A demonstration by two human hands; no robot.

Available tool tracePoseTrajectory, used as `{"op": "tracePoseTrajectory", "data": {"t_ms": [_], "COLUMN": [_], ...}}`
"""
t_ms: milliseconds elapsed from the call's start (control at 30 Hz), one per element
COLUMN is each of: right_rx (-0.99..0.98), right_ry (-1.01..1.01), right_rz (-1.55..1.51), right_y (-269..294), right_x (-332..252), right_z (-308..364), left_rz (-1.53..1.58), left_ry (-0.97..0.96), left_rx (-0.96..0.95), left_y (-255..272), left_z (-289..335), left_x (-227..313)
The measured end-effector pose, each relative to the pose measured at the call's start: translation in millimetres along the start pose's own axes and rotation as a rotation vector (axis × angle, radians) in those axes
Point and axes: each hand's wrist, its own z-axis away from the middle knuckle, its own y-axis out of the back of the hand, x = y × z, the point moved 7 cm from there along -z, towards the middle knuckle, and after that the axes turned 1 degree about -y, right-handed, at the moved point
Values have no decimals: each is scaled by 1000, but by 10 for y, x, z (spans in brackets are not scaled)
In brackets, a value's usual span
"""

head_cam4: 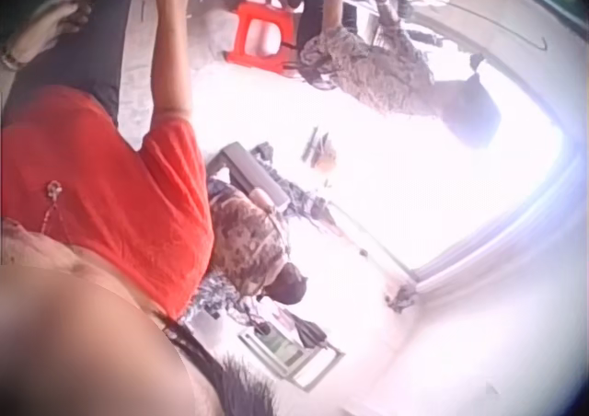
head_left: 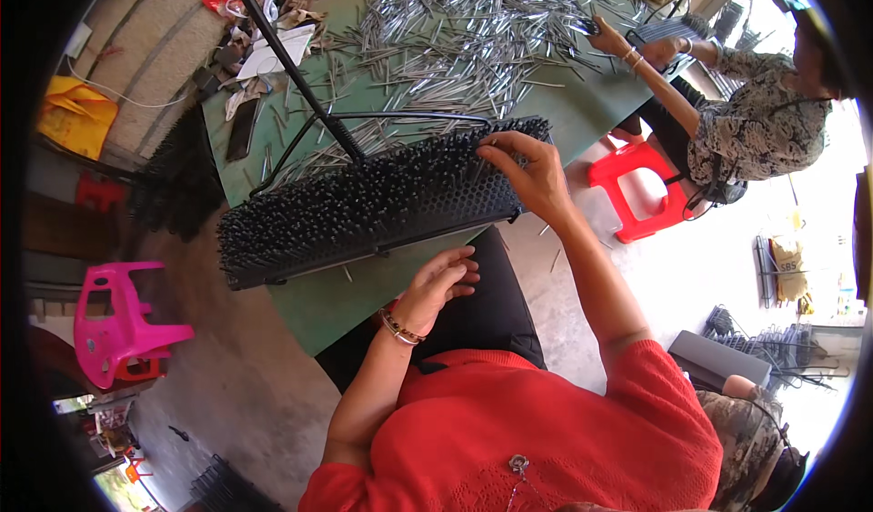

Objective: Manually inserting small metal rods into a perforated base plate for assembly.

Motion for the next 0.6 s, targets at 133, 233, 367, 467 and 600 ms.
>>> {"op": "tracePoseTrajectory", "data": {"t_ms": [133,233,367,467,600], "right_rx": [-4,40,68,84,252], "right_ry": [-14,26,-35,-106,1], "right_rz": [27,7,34,32,28], "right_y": [-31,-34,-94,-157,-128], "right_x": [61,41,123,219,146], "right_z": [-17,-23,2,31,124], "left_rz": [-9,15,56,72,87], "left_ry": [32,22,20,32,46], "left_rx": [87,125,154,178,203], "left_y": [206,399,546,609,642], "left_z": [184,316,482,585,671], "left_x": [5,-63,-143,-204,-221]}}
